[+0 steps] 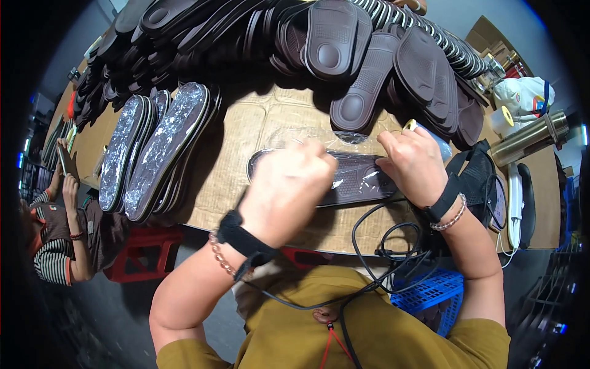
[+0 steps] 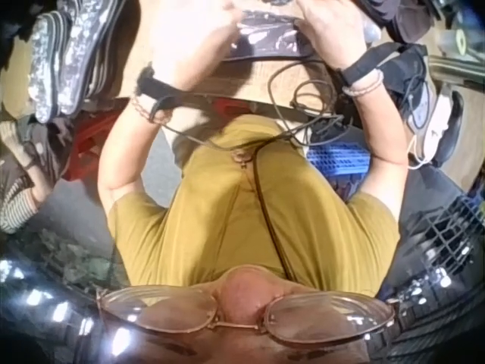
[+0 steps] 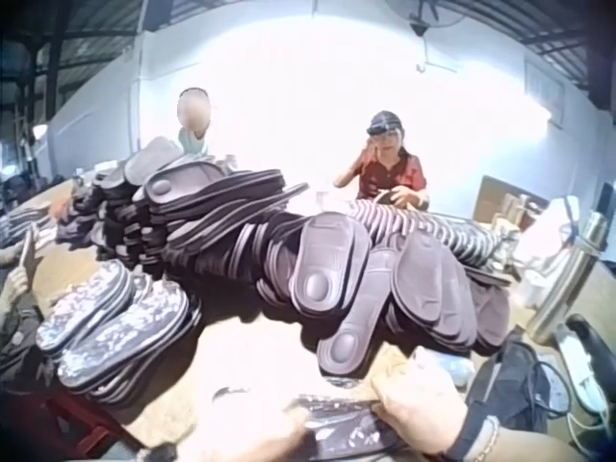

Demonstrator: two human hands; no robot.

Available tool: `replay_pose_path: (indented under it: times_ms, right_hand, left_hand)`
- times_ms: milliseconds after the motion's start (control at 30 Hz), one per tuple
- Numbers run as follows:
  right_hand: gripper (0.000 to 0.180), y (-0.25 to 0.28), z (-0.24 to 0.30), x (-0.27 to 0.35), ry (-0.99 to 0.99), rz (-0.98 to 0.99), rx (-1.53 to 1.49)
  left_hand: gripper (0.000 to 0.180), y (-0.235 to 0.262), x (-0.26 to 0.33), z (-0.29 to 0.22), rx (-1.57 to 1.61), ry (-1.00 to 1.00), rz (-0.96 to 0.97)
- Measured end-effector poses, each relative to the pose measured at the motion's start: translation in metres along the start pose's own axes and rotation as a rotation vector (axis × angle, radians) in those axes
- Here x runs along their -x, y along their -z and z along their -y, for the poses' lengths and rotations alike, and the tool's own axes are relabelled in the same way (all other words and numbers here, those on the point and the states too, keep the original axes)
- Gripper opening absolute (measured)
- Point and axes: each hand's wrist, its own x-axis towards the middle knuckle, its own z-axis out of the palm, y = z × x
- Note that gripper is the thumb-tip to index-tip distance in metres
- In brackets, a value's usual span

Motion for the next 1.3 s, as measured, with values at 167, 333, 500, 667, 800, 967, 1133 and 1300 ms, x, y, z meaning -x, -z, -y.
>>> replay_pose_path:
  times_ms: [167,333,500,667,800,967,1133,1300]
  right_hand:
    - [0.027,0.000,0.000,-0.001,-0.005,-0.008,-0.015]
    - [0.029,0.001,-0.002,0.001,-0.053,0.002,-0.056]
    - [0.029,-0.001,0.000,-0.001,-0.028,-0.018,-0.056]
    - [0.048,0.002,0.006,-0.002,-0.082,0.017,-0.084]
    - [0.063,0.013,0.000,-0.003,-0.141,-0.114,-0.229]
    - [0.048,0.023,-0.032,-0.006,-0.319,-0.119,-0.288]
    - [0.039,0.001,-0.037,-0.013,-0.438,0.117,-0.302]
    - [0.018,0.000,-0.034,-0.016,-0.421,0.072,-0.424]
  left_hand:
    - [0.025,-0.035,-0.010,-0.034,0.198,-0.080,0.116]
    - [0.034,-0.044,-0.009,-0.038,0.138,-0.044,0.170]
    - [0.032,-0.015,0.001,-0.022,0.190,0.021,0.162]
    - [0.040,0.023,0.011,0.044,0.118,0.317,-0.236]
    - [0.063,0.029,0.001,0.073,0.291,0.487,-0.101]
    - [0.055,0.021,-0.016,0.066,0.285,0.563,0.037]
    - [0.029,0.017,-0.027,0.061,0.155,0.517,0.051]
    - [0.014,0.021,-0.016,0.060,0.168,0.501,-0.021]
